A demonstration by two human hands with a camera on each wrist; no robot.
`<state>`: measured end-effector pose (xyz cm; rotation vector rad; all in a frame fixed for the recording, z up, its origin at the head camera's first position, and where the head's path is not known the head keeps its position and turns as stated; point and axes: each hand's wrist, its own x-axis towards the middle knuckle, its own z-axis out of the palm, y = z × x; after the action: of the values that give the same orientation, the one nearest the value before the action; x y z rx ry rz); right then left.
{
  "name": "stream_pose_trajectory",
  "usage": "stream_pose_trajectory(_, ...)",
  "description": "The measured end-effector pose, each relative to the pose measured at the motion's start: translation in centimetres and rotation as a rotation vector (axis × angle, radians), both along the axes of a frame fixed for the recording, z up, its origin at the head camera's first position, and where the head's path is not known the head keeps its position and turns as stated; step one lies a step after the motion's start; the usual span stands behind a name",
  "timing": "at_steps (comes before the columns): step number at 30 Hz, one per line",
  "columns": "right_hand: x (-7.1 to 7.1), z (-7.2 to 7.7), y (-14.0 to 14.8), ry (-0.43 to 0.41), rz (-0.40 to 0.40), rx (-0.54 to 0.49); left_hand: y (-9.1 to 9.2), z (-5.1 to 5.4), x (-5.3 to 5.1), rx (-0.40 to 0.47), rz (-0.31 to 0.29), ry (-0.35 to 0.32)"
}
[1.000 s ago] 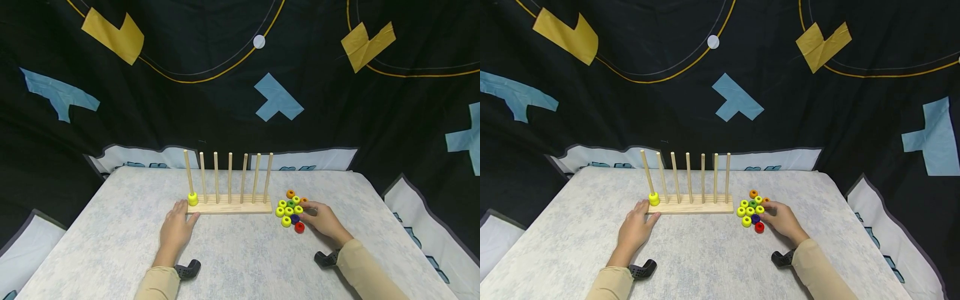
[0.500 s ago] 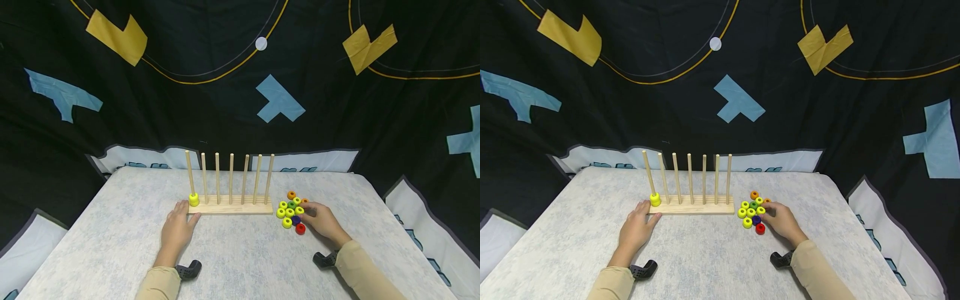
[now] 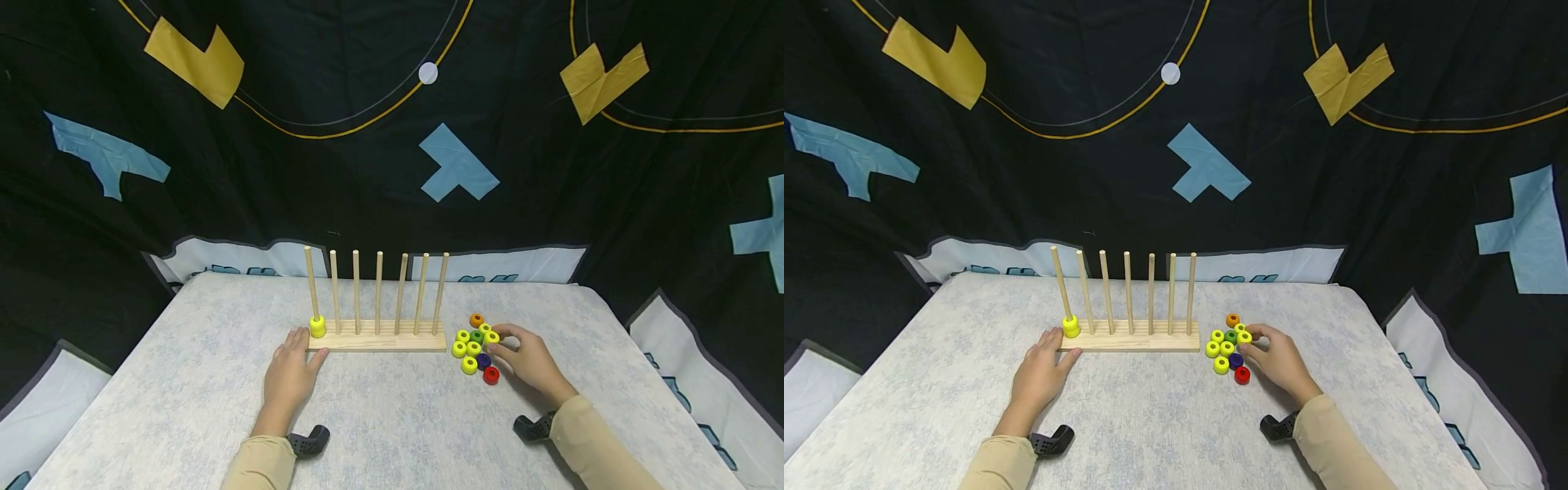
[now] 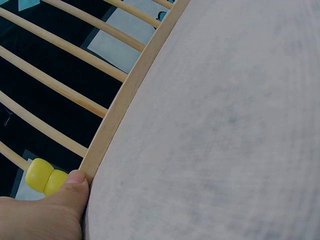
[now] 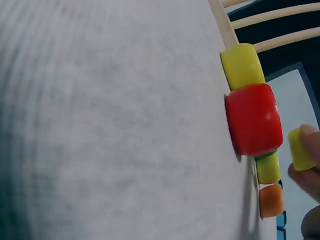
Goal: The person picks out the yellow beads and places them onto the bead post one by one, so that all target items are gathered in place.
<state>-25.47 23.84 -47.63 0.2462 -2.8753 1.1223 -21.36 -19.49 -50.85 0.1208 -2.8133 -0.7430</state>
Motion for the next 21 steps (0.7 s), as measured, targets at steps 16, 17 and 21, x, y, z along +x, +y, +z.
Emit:
stream_pose_trajectory(16,0.6,3.6,-4.5,0.12,0.065,-0.09,0.0,0.0,0.0,0.005,0.001,0.001)
stream_pose_trajectory(17,0.6,3.8,-4.9,0.133,0.073,-0.09,0.0,0.0,0.0,0.004,0.001,0.002)
stream_pose_trajectory(21,0.9,4.7,-6.3,0.177,0.113,-0.111,0.0,0.1,0.0,0.004,-0.001,-0.001)
